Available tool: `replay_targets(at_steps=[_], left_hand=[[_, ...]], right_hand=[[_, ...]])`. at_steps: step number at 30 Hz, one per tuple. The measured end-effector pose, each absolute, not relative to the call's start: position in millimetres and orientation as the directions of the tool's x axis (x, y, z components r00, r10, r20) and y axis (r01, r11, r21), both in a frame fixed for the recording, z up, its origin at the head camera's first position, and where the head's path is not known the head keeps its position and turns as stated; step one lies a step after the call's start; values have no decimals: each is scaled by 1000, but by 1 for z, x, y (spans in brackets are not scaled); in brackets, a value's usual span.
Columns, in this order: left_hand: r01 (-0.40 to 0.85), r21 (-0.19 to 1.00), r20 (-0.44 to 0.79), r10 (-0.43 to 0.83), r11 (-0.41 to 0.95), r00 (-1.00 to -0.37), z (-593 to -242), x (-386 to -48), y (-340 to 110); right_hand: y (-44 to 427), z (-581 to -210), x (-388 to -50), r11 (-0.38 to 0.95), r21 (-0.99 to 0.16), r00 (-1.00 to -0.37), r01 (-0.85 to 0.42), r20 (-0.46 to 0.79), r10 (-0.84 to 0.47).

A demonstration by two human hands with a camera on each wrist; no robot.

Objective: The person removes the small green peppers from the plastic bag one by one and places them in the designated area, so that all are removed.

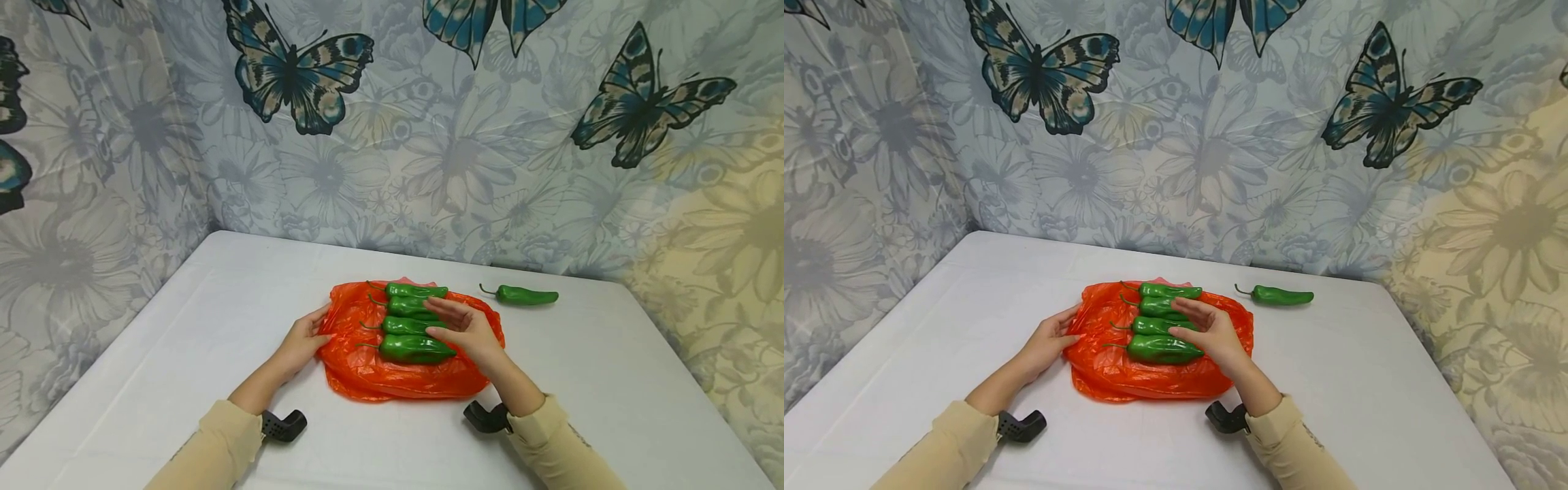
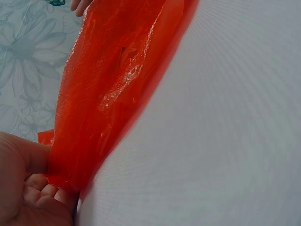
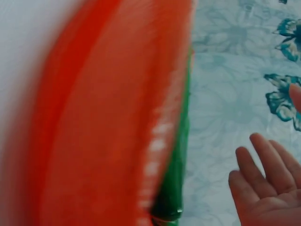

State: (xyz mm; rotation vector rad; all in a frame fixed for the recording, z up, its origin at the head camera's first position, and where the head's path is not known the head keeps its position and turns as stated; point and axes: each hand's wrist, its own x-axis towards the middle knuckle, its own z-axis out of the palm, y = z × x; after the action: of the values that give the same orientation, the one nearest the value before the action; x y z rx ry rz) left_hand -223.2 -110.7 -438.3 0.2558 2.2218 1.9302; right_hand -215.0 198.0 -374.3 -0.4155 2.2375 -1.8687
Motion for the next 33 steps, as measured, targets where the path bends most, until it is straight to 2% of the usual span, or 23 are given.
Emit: replay_targets(at_steps=[17, 33], left_hand=[[5, 990, -32, 257, 142, -966, -437, -224, -110], [-3, 992, -33, 234, 129, -972, -440, -224, -109]], right_hand=[[195, -393, -221, 206, -965, -904, -160, 59, -423], [199, -401, -224, 342, -912, -884, -228, 46, -466]])
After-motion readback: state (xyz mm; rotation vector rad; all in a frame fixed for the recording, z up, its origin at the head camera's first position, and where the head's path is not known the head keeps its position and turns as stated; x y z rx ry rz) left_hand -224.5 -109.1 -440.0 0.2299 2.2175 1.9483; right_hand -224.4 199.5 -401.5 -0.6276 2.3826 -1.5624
